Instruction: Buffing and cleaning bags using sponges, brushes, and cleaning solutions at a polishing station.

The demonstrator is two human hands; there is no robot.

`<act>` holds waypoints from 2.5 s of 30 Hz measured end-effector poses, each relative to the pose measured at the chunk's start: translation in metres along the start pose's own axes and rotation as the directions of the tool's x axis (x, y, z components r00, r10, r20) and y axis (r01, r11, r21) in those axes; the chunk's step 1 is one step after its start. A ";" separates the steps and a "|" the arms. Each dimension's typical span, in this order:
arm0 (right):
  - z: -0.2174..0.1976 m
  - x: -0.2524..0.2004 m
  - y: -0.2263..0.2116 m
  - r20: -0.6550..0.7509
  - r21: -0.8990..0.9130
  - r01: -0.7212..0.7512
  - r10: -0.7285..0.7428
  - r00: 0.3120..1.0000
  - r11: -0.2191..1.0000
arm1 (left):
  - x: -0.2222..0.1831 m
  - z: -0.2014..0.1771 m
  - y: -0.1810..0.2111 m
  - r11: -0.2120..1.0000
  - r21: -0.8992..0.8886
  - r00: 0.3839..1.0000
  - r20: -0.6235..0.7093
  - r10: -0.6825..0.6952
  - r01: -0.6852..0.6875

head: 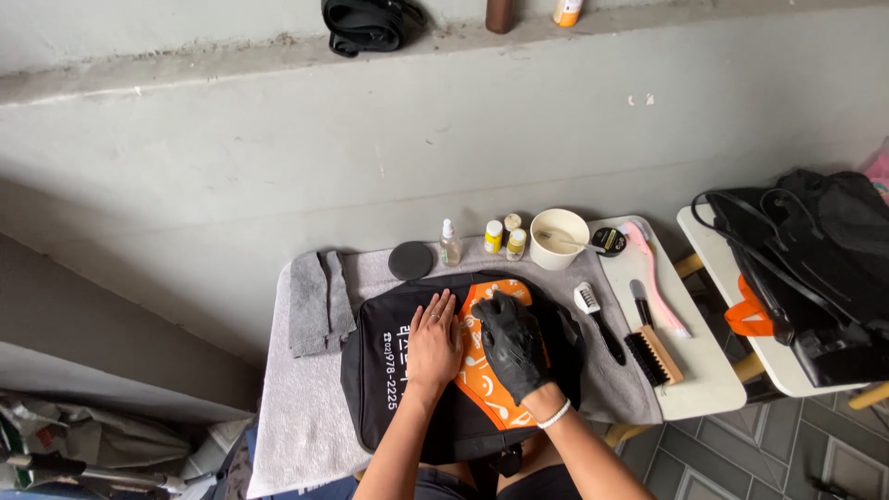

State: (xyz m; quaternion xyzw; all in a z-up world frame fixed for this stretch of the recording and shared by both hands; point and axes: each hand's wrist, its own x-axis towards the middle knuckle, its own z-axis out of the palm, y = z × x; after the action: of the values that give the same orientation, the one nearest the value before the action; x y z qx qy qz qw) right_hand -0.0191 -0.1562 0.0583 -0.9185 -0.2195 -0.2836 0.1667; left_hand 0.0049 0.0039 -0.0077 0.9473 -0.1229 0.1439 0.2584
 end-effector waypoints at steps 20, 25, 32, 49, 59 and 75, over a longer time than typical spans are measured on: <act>-0.041 -0.095 -0.031 0.267 0.406 0.030 -0.150 0.952 0.913 | -0.003 0.025 -0.019 0.998 0.047 0.998 -0.062 0.032 -0.029; -0.075 -0.125 -0.015 0.339 0.647 -0.338 0.139 0.931 0.683 | -0.002 0.045 -0.004 0.931 0.355 0.995 0.079 0.061 -0.085; -0.083 -0.162 0.003 0.230 0.639 -0.524 0.510 0.828 0.563 | -0.005 0.029 0.131 0.966 0.259 0.951 0.292 -0.104 0.027; -0.082 -0.211 0.043 0.164 0.821 -0.548 0.851 0.498 0.162 | -0.027 0.016 0.165 0.968 0.179 0.899 0.430 0.083 -0.175; -0.109 -0.193 0.034 -0.097 0.674 -0.541 0.785 0.612 0.504 | -0.026 0.004 0.141 0.843 -0.454 0.944 0.282 -0.172 0.289; -0.108 -0.083 0.012 -0.052 0.573 -0.606 0.763 0.644 0.551 | -0.060 -0.033 0.121 0.676 -0.646 0.931 0.178 -0.320 0.356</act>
State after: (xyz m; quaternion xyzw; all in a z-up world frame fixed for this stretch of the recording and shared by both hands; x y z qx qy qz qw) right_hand -0.1235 -0.2382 0.0917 -0.7976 0.1222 -0.2598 0.5304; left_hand -0.0952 -0.0701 0.0545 0.8007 0.0043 0.0162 0.5989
